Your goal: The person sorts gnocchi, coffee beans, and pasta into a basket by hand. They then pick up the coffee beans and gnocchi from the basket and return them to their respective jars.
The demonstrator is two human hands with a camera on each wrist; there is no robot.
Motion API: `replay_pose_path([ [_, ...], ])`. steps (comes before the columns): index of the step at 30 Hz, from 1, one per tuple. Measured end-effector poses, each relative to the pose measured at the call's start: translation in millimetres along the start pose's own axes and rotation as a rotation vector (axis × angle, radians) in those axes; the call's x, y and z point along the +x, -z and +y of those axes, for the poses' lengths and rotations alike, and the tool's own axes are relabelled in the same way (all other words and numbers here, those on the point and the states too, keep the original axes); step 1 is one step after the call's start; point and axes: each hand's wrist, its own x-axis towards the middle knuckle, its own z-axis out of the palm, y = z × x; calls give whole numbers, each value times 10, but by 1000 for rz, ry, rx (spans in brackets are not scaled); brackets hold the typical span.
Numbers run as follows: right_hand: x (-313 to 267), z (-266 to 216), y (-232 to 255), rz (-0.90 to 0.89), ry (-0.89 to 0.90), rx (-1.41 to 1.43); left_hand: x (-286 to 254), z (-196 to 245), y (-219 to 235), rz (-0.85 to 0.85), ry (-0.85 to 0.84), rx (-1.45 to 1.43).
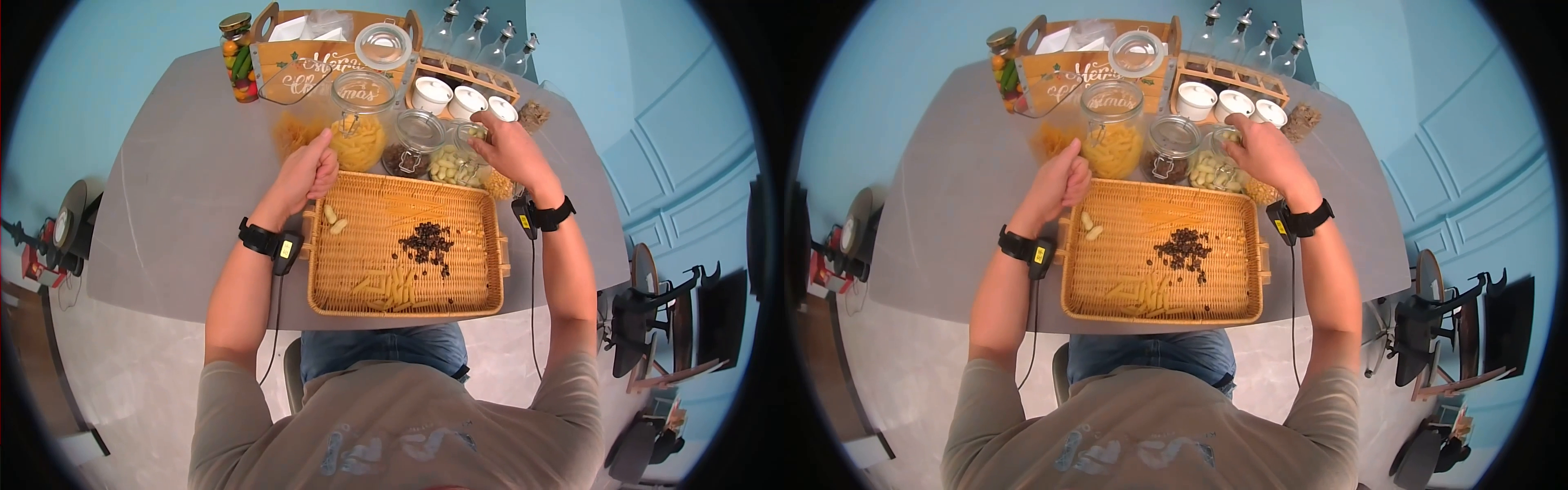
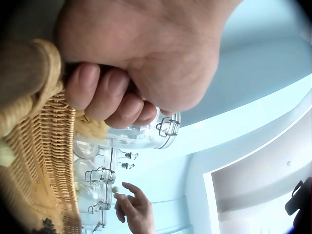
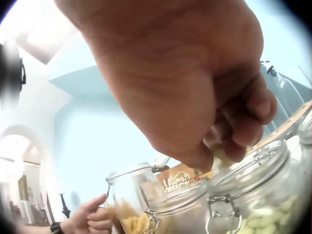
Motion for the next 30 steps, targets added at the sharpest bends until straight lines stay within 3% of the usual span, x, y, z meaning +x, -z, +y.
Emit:
replay_pose_path([
  [4, -27, -250, -46, -7, -12, -85, -5, -10, 15, -18, -20, -1],
  [7, -93, -608, -304, -86, 279, 57, -13, -13, 20, -26, -30, 6],
  [9, -114, -922, -500, -269, 452, 110, -12, -9, 24, -30, -26, 9],
  [11, -164, -1260, -663, -454, 524, 137, -20, 11, 6, -21, -13, 3],
  [14, -171, -1473, -1122, -513, 704, 141, -13, 6, 16, -35, -3, -10],
  [18, -129, -1549, -1456, -501, 683, 139, -8, 7, 20, -43, 1, -3],
  [29, -181, -1392, -1020, -823, 634, 100, -3, -10, 27, -53, -20, -1],
  [30, -184, -1365, -981, -783, 647, 124, -5, -7, 24, -47, -23, 2],
])
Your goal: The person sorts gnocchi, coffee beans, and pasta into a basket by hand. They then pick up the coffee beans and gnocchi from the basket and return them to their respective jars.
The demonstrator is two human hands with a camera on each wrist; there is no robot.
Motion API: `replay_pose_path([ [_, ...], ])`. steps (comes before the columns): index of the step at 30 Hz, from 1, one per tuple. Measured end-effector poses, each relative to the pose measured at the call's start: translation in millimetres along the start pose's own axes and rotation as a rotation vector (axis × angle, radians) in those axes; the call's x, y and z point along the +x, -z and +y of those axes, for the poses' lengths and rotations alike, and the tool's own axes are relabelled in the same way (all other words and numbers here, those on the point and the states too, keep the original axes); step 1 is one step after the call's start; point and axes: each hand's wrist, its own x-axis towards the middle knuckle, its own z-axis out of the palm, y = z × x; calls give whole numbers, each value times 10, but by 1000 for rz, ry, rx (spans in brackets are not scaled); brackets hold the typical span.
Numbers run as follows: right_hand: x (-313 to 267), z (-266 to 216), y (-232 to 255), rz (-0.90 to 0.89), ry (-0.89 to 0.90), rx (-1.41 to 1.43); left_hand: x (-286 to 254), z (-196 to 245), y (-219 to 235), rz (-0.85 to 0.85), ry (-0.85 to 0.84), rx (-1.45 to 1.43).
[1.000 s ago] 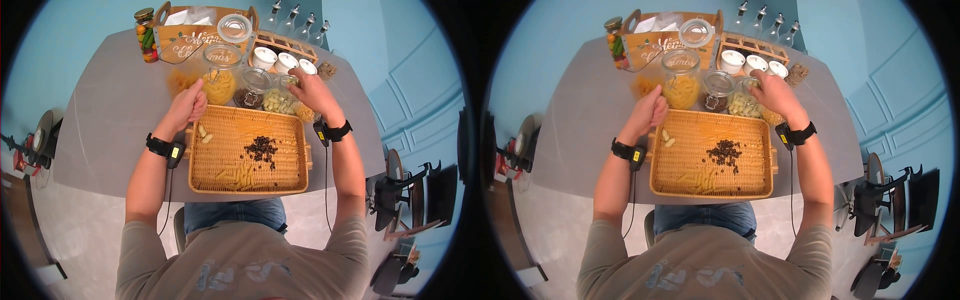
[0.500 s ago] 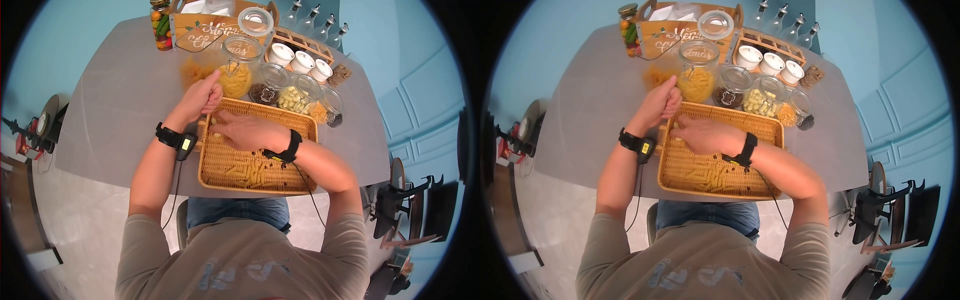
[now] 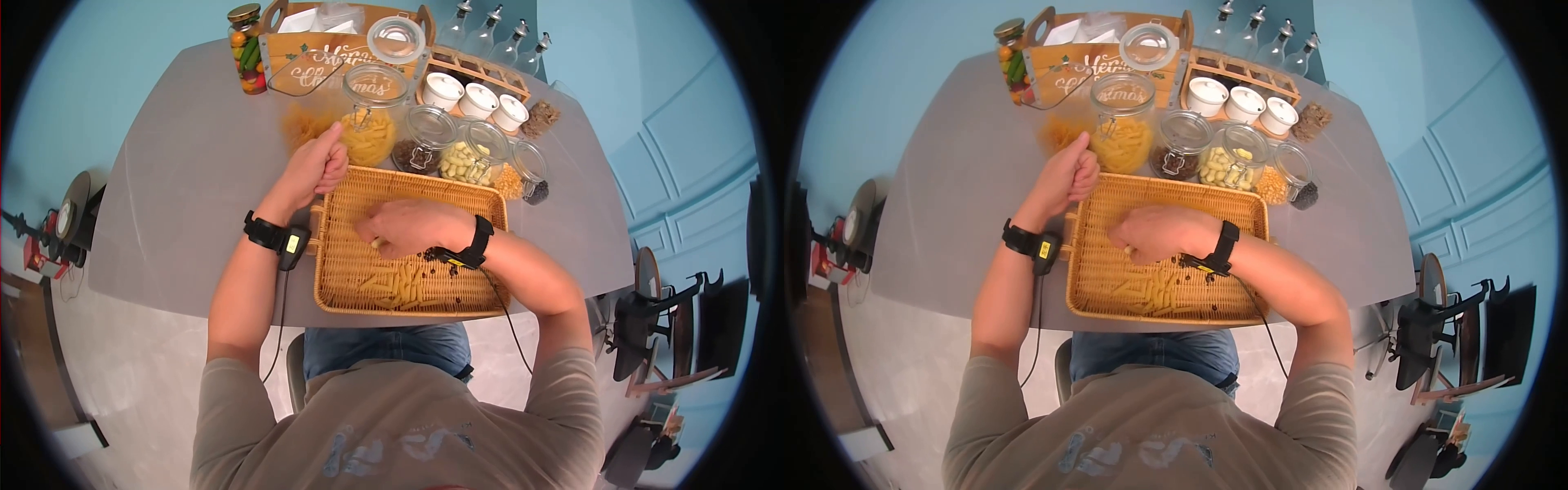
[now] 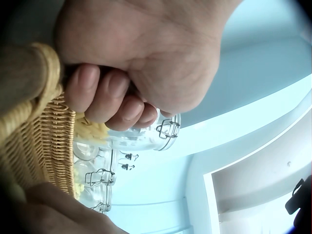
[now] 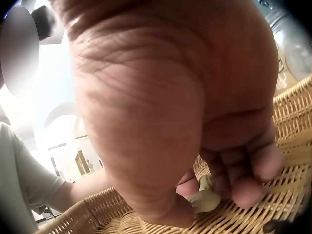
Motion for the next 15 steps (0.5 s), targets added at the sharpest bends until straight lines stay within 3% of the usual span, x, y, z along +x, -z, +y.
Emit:
replay_pose_path([
  [2, -102, 37, 39, 82, 41, 9, -2, -5, 6, 3, 5, -3],
  [5, -400, 189, 227, 354, 19, 13, -16, 10, -11, 18, 9, -10],
  [10, -1095, 403, 754, 464, -296, 58, -7, 3, -9, 18, 11, -33],
  [15, -1420, 954, 694, 599, -422, -79, -7, -9, -2, 35, 14, -47],
])
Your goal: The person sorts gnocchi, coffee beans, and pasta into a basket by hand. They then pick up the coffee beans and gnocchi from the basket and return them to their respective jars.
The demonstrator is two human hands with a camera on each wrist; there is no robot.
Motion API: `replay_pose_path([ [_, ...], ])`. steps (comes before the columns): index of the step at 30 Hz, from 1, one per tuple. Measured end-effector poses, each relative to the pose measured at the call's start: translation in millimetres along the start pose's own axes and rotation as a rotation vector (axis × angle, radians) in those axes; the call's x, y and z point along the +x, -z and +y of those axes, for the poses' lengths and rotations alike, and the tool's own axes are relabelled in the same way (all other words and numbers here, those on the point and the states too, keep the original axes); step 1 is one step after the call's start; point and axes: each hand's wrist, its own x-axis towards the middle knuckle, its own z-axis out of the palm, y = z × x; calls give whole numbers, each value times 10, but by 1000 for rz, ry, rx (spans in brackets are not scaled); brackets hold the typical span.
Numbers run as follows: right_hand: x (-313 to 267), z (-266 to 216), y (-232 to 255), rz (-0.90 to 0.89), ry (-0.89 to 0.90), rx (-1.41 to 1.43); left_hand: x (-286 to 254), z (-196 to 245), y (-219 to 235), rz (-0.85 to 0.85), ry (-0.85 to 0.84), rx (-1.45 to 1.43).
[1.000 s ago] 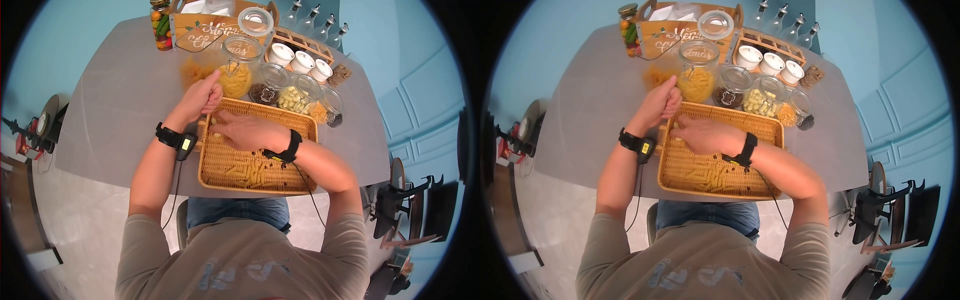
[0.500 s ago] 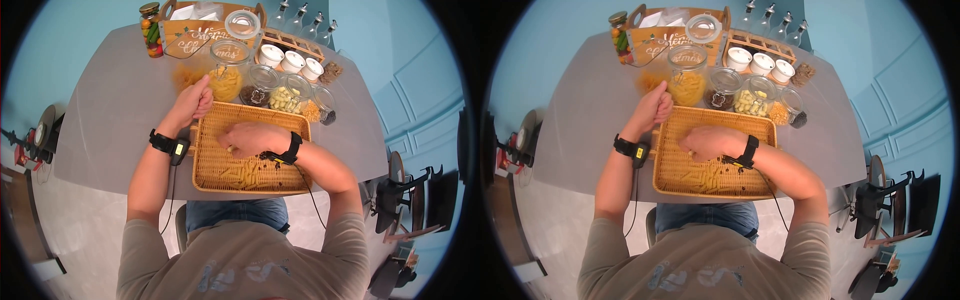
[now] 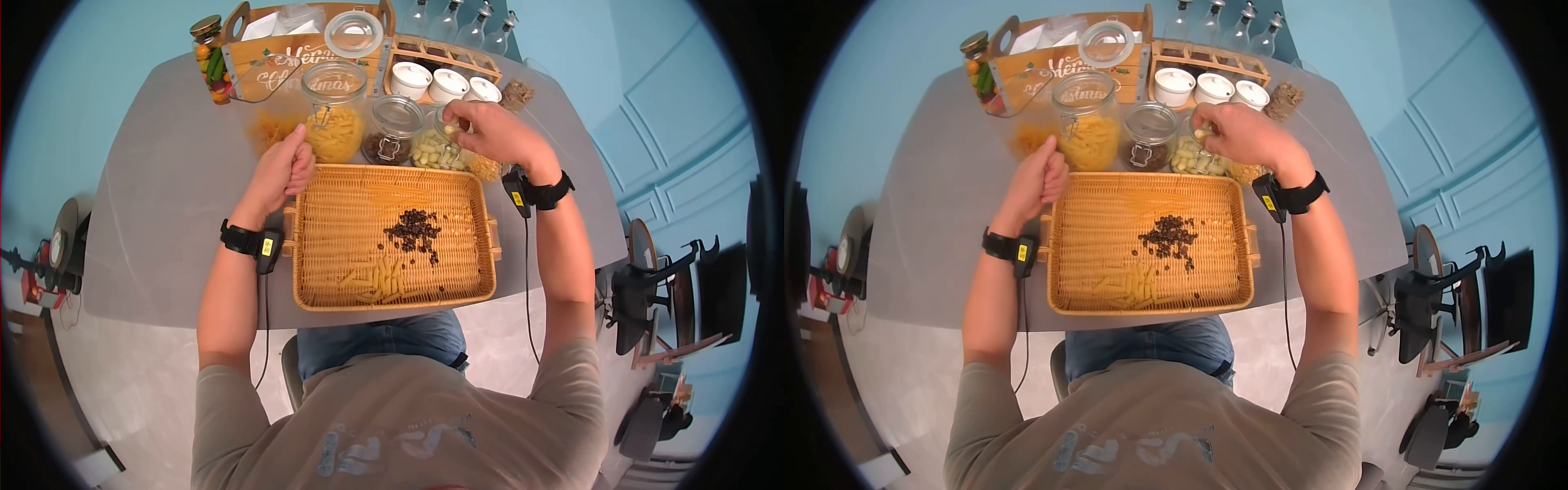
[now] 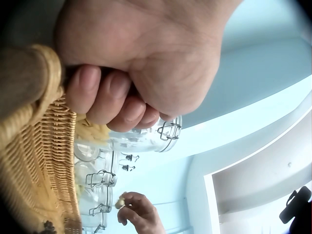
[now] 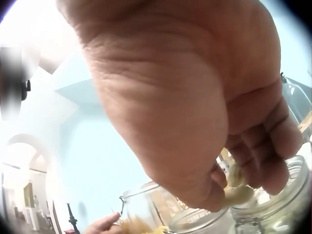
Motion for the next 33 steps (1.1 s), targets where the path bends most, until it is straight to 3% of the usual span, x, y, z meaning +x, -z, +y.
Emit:
replay_pose_path([
  [1, -38, -98, 31, -2, -117, -64, -3, 1, -3, -1, 0, 2],
  [4, -187, -292, -69, 67, -172, -141, 1, 7, -6, -3, -7, 0],
  [15, -202, -645, -740, -249, 43, -84, -7, -4, 19, -18, -18, -5],
  [24, -31, -643, -1214, -245, 134, -115, -20, 18, -11, -9, -21, 16],
  [33, -26, -655, -1287, -265, 168, -82, -16, 7, -11, 3, -20, 36],
])
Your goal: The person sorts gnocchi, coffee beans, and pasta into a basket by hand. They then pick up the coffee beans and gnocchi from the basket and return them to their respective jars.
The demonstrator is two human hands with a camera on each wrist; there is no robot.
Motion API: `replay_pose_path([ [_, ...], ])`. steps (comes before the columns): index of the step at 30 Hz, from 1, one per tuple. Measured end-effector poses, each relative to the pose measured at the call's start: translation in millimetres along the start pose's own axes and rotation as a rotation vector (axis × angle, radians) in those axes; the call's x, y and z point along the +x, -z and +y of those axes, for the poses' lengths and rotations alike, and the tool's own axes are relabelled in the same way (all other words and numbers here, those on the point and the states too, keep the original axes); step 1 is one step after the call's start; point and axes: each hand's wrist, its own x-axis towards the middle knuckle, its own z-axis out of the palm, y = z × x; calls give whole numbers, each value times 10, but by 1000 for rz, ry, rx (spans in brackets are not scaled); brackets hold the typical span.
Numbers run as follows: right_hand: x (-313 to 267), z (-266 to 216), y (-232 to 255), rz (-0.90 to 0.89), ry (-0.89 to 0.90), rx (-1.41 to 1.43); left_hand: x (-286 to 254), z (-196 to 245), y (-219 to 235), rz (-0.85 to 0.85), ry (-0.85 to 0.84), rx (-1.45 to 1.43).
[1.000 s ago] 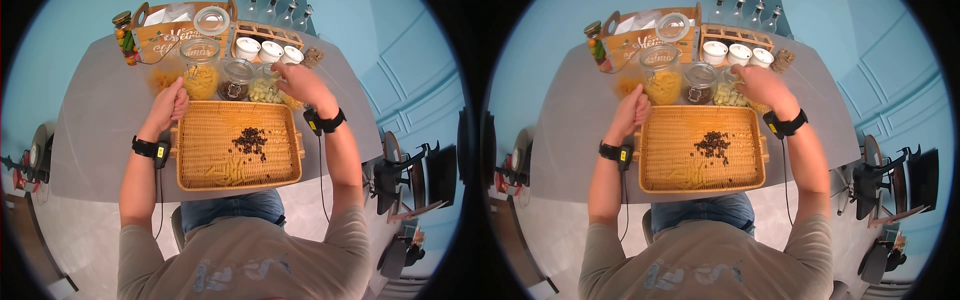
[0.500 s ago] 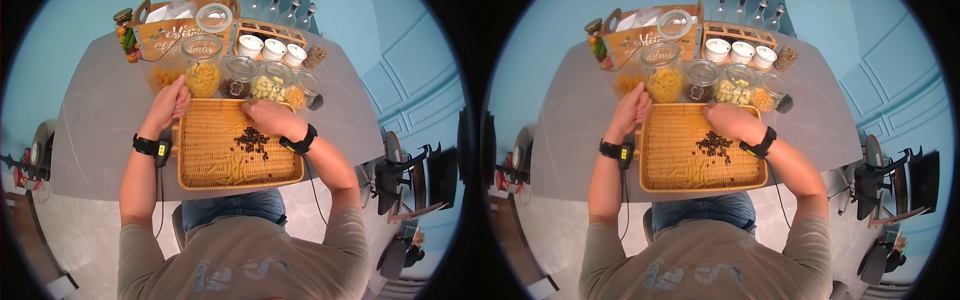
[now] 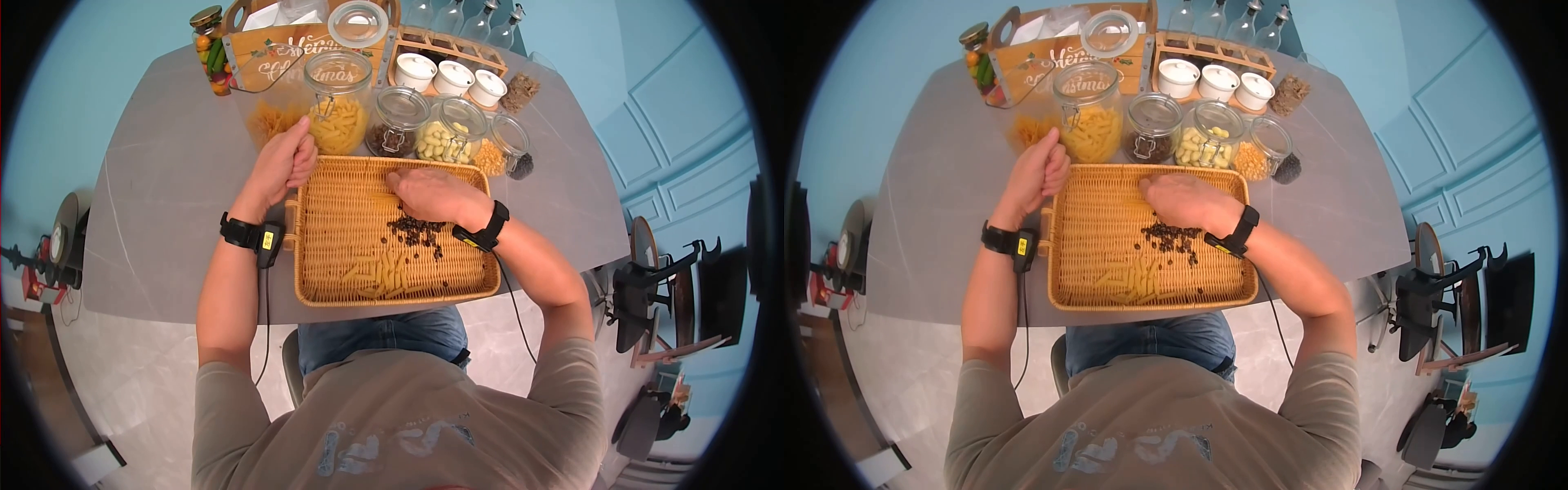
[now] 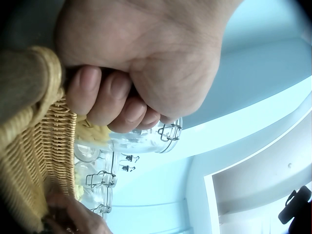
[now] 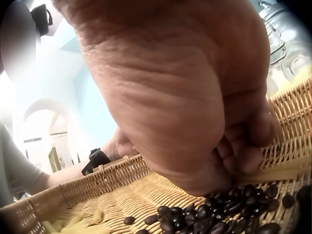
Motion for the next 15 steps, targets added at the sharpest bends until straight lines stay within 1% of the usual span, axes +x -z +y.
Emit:
replay_pose_path([
  [3, -30, -123, 115, -60, -31, -30, 2, -8, 5, -1, 0, -7],
  [6, -56, -91, 89, -65, -17, -65, -5, 8, -3, -12, 1, -10],
  [9, -87, -86, 0, 25, 25, -109, -10, 16, -13, -27, -19, -5],
  [12, -94, -174, 22, -37, 11, -153, -2, 22, -8, -25, 5, 7],
  [15, -82, -151, 53, -71, -1, -128, -10, 10, -6, -33, -19, 17],
])
